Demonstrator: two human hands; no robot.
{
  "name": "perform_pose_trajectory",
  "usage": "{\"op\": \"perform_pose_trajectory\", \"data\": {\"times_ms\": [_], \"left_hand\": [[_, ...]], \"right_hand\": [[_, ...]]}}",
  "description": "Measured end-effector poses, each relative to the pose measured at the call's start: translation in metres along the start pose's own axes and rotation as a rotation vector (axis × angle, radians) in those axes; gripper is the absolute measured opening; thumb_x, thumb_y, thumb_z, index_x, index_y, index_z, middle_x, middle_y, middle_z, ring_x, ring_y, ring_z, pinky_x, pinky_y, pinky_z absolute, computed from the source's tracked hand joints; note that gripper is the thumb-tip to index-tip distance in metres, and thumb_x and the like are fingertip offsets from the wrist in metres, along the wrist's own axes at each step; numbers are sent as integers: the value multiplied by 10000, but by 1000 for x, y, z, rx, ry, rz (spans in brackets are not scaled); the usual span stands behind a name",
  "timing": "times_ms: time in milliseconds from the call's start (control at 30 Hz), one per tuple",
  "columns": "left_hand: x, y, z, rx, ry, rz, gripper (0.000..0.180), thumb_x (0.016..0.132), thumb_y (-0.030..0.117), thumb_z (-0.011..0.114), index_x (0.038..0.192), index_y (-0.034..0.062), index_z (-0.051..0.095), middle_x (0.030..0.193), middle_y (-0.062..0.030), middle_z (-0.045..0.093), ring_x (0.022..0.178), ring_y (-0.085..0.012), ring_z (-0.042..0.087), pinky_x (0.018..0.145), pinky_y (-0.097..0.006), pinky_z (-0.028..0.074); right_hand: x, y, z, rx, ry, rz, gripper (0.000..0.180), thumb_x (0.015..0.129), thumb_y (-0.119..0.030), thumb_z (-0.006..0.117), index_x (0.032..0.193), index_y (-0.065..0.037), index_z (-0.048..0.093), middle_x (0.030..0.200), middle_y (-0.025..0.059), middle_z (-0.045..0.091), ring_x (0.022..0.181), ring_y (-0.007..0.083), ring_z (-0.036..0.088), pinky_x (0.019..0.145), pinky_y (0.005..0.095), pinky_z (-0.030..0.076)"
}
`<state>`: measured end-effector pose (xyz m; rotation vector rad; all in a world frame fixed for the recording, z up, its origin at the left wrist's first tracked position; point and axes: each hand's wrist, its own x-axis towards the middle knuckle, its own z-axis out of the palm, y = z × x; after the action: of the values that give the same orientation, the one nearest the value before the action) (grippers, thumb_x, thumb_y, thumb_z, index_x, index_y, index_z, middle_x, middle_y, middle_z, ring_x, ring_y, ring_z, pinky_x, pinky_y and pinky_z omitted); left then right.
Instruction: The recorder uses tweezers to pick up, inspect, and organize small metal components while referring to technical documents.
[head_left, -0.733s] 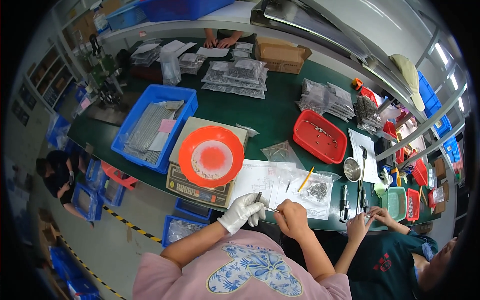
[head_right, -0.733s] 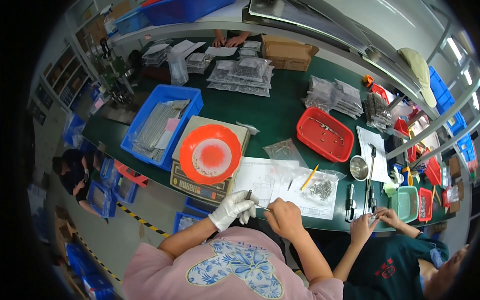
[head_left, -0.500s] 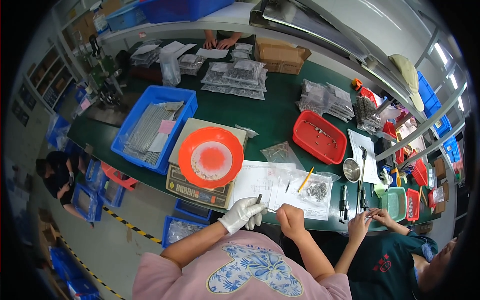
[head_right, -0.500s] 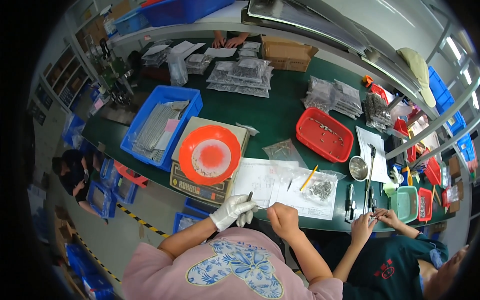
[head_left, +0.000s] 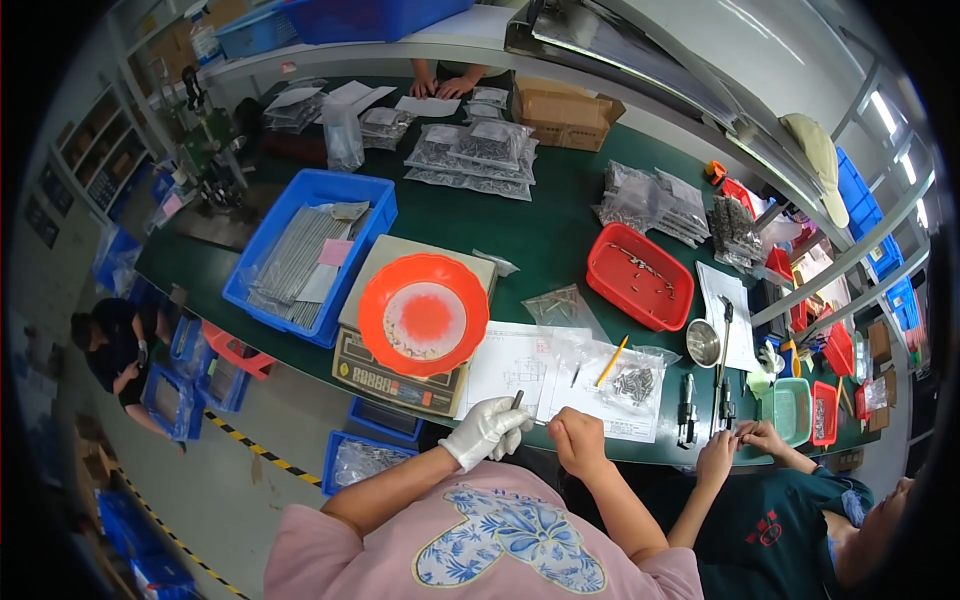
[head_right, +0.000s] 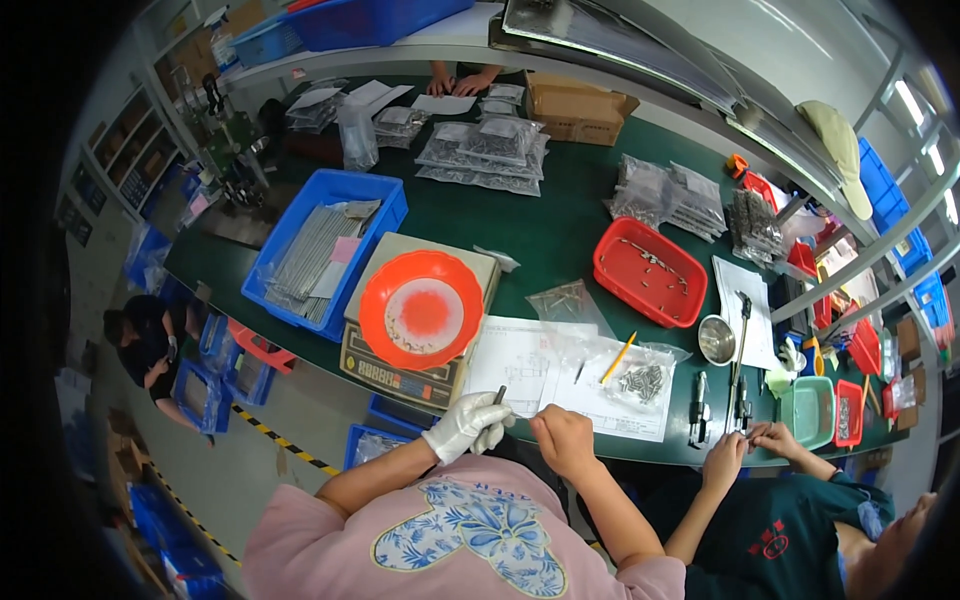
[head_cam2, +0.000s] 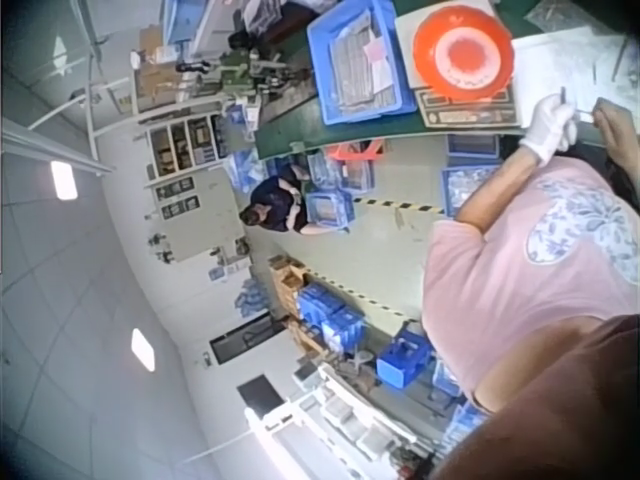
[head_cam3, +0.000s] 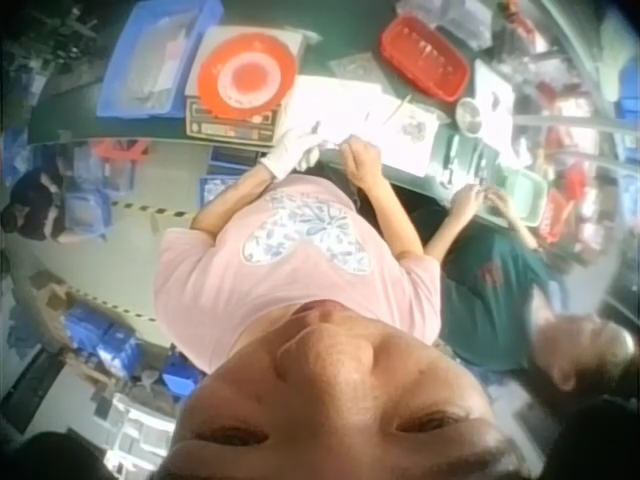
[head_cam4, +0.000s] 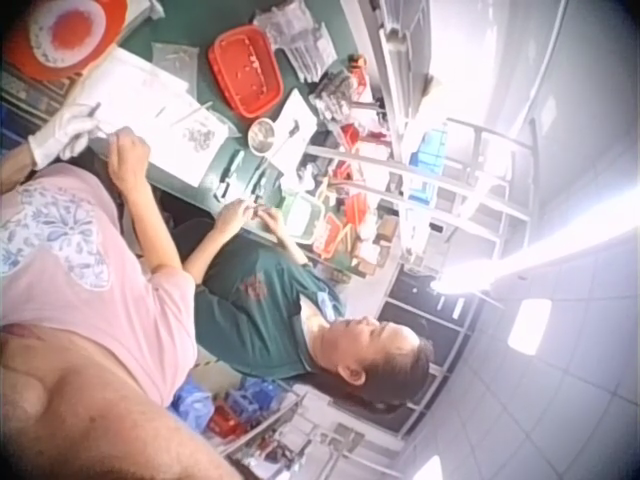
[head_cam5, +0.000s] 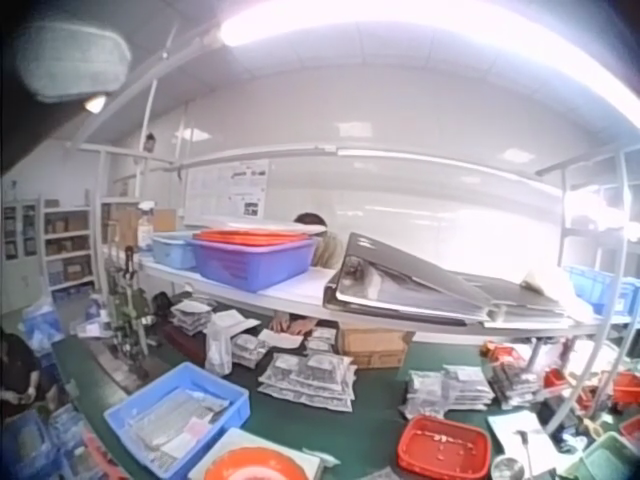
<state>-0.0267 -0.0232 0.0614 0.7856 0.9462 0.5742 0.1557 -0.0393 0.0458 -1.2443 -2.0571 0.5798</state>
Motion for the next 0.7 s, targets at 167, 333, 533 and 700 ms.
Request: {"op": "perform_pose_trajectory", "data": {"times_ms": [167,333,533,700], "left_hand": [[1,0,-2,-11,-1,-4,221,822,246,469,770,42,535,489,-9,477,357,-66,397,344,-179,303],[-5,-3,0,-11,15,-12,226,820,255,471,773,42,530,489,-9,477,357,-66,395,346,-178,300],[-11,0,4,-10,-11,-59,229,818,254,470,764,41,533,483,-12,480,355,-71,405,340,-184,304],[-10,14,-1,24,4,2,237,812,264,471,764,42,540,481,-26,481,359,-90,429,334,-197,323]], "right_hand": [[5,-6,-5,-142,51,-98,138,660,-147,626,679,-67,515,592,70,483,484,252,493,449,325,391],[1,-6,-5,-176,50,-209,147,653,-162,633,662,-71,518,598,67,496,476,245,488,436,318,384],[-9,-1,-4,-135,-10,-102,147,657,-178,628,683,-75,527,616,62,509,481,237,493,429,313,378],[16,-15,-15,-208,78,-287,155,632,-125,628,636,-72,483,574,71,454,457,242,455,414,332,348]]}}
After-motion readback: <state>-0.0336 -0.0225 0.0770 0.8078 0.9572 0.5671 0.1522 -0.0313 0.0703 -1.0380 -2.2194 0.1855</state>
